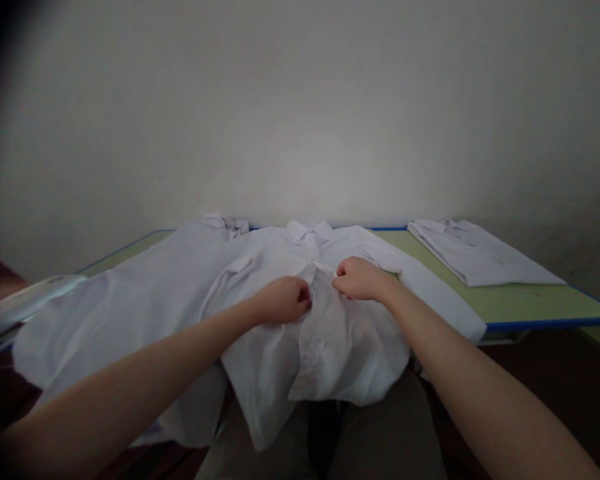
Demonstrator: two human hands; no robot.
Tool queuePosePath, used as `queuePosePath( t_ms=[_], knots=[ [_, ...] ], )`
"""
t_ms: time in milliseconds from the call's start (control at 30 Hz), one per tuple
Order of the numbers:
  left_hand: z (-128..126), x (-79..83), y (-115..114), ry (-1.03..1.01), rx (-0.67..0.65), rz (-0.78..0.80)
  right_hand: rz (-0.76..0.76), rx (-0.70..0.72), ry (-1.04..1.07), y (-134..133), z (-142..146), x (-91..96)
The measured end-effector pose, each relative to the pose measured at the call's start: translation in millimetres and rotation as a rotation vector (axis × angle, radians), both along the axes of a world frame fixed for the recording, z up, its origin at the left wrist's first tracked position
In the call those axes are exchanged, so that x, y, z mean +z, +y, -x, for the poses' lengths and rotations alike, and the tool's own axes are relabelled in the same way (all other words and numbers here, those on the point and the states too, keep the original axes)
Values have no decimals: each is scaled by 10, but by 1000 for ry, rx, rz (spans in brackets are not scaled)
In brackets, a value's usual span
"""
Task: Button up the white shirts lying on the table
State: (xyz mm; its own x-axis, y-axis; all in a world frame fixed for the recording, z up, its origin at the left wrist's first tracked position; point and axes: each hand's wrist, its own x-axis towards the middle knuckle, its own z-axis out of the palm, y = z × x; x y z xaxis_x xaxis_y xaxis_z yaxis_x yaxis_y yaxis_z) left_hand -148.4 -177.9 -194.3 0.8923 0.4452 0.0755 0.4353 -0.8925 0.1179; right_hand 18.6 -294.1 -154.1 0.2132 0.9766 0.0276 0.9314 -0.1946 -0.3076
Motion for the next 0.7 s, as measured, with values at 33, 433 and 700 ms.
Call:
queuePosePath(
  t_ms=[33,433,700],
  knots=[
    [-6,1,-2,10,1,-8,-20,-7,24,7,21,8],
    [153,117,156,40,-8,230,-140,-31,-119,234,563,-487],
    [236,51,210,-84,-20,615,-241,59,41,117,461,-512]
  ],
)
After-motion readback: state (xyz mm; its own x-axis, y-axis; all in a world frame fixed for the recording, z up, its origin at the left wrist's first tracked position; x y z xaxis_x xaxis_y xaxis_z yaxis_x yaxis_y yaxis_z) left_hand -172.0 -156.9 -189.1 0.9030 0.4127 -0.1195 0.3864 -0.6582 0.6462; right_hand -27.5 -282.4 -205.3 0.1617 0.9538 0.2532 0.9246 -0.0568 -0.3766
